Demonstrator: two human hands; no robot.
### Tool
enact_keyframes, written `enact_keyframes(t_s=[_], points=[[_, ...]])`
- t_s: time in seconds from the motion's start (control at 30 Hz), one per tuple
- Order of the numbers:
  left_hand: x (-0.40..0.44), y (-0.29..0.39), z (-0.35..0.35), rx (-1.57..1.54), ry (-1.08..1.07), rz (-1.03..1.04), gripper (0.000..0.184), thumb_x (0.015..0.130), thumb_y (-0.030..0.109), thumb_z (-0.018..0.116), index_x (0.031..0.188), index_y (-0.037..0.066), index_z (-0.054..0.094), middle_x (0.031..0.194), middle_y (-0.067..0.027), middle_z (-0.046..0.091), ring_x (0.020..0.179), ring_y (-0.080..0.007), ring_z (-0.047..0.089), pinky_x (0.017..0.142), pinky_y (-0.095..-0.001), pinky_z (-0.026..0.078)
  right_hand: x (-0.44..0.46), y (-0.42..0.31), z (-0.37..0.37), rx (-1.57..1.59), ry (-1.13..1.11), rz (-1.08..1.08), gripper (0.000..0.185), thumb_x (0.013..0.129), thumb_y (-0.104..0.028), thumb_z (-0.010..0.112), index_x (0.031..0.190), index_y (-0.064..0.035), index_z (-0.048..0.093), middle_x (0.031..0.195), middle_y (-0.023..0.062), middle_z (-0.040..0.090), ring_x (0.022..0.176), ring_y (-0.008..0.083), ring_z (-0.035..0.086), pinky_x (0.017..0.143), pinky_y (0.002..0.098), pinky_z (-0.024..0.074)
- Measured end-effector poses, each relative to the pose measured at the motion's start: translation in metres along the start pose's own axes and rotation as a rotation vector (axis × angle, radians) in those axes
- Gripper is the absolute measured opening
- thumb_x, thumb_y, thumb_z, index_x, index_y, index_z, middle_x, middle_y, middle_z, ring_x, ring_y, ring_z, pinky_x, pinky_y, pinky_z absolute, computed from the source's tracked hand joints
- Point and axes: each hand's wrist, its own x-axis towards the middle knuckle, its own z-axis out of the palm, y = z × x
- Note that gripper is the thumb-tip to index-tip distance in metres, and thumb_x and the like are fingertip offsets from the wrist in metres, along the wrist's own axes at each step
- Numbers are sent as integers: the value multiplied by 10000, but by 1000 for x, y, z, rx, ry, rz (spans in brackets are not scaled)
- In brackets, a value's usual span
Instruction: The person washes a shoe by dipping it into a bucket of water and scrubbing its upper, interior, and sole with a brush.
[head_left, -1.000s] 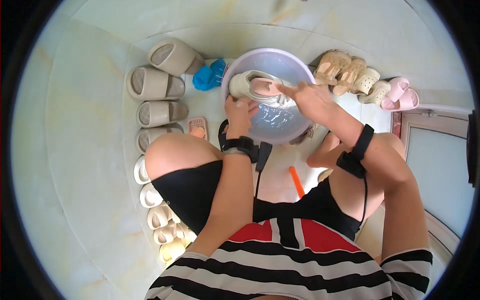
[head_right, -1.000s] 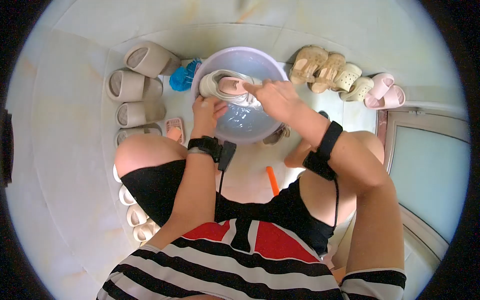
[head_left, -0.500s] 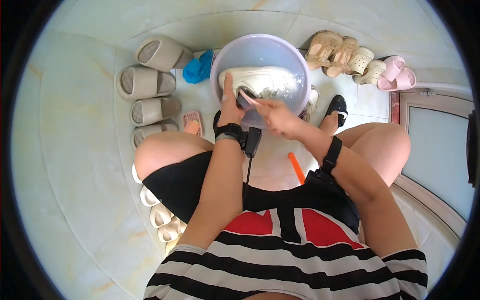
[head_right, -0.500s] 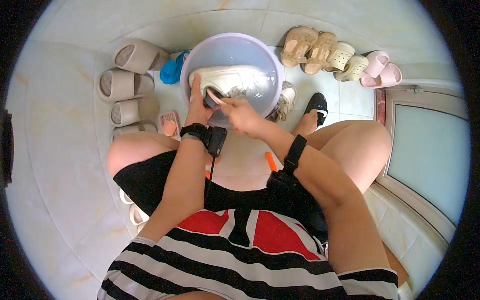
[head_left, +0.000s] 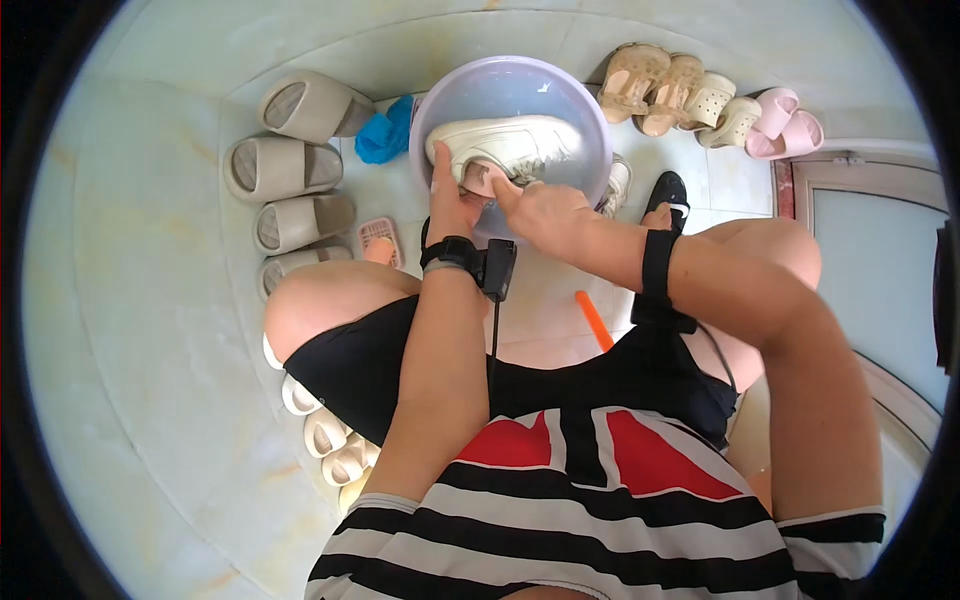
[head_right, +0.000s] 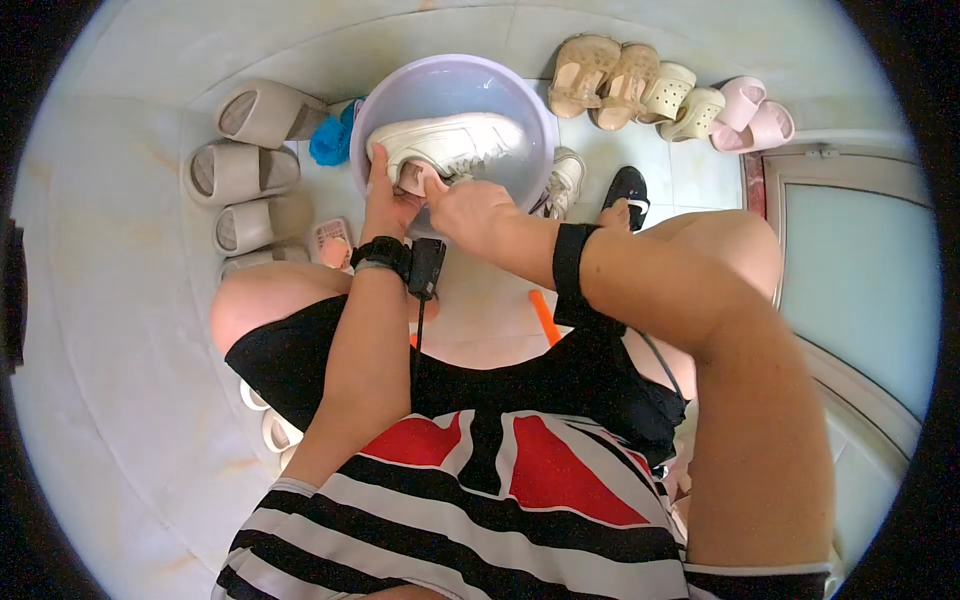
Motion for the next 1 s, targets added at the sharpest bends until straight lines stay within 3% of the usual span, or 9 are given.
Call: enact_keyframes(t_s=[0.1,0.17,0.3,0.37,0.53,0.8,0.9,0.97,1.0], points=[[14,-7,-8,10,24,55,655,867,584,566,1258,64,493,1174,-86,584,1047,-218,593,886,-353,505,13,-3,33,419,118,51,529,888,-133,491,1391,-27,367,693,129,623,572,239,644,432,429,462],[18,-13,-8,5,42,55,669,869,594,555,1273,66,487,1186,-82,577,1049,-208,589,890,-341,497,8,-9,34,1374,-36,469,401,934,-180,461,1322,-82,475,656,153,599,495,257,568,409,408,437],[14,-16,-3,-23,86,35,715,869,615,536,1316,62,462,1215,-80,557,1070,-216,567,914,-351,474,10,-4,58,1305,-58,527,343,976,-251,376,1223,-86,548,766,227,642,660,385,642,536,461,500],[7,-14,1,-11,105,72,707,876,606,532,1319,59,458,1214,-82,557,1070,-225,562,920,-362,467,23,11,77,906,138,300,327,959,-254,390,1161,-66,568,803,253,636,721,440,619,658,496,504],[27,-21,-11,91,254,117,700,890,584,524,1337,53,440,1231,-86,542,1087,-245,541,940,-401,445,33,29,86,693,184,261,235,921,-189,457,1069,-47,573,825,252,622,768,417,618,696,475,489],[17,-10,-8,-46,6,93,695,895,571,522,1347,50,433,1261,-105,534,1133,-255,537,957,-397,445,22,5,78,607,169,141,330,872,-118,489,1181,-42,577,756,278,607,676,435,612,626,486,490],[13,-9,-5,18,-64,126,741,868,612,537,1336,46,440,1240,-106,555,1118,-254,553,951,-394,456,17,-11,62,633,431,76,363,891,-98,474,1237,-13,540,609,208,585,520,336,585,490,429,465],[8,-5,-5,45,-69,109,755,860,626,537,1328,41,445,1236,-108,559,1107,-247,561,934,-386,469,13,-14,26,1369,132,236,277,923,-111,458,1166,-19,554,549,55,495,415,173,474,362,321,381],[6,-3,-3,70,-76,88,769,852,640,537,1320,36,449,1232,-111,563,1096,-241,569,917,-377,482,11,-11,18,1370,135,229,277,923,-111,458,1166,-19,554,549,55,495,415,173,474,362,321,381]])
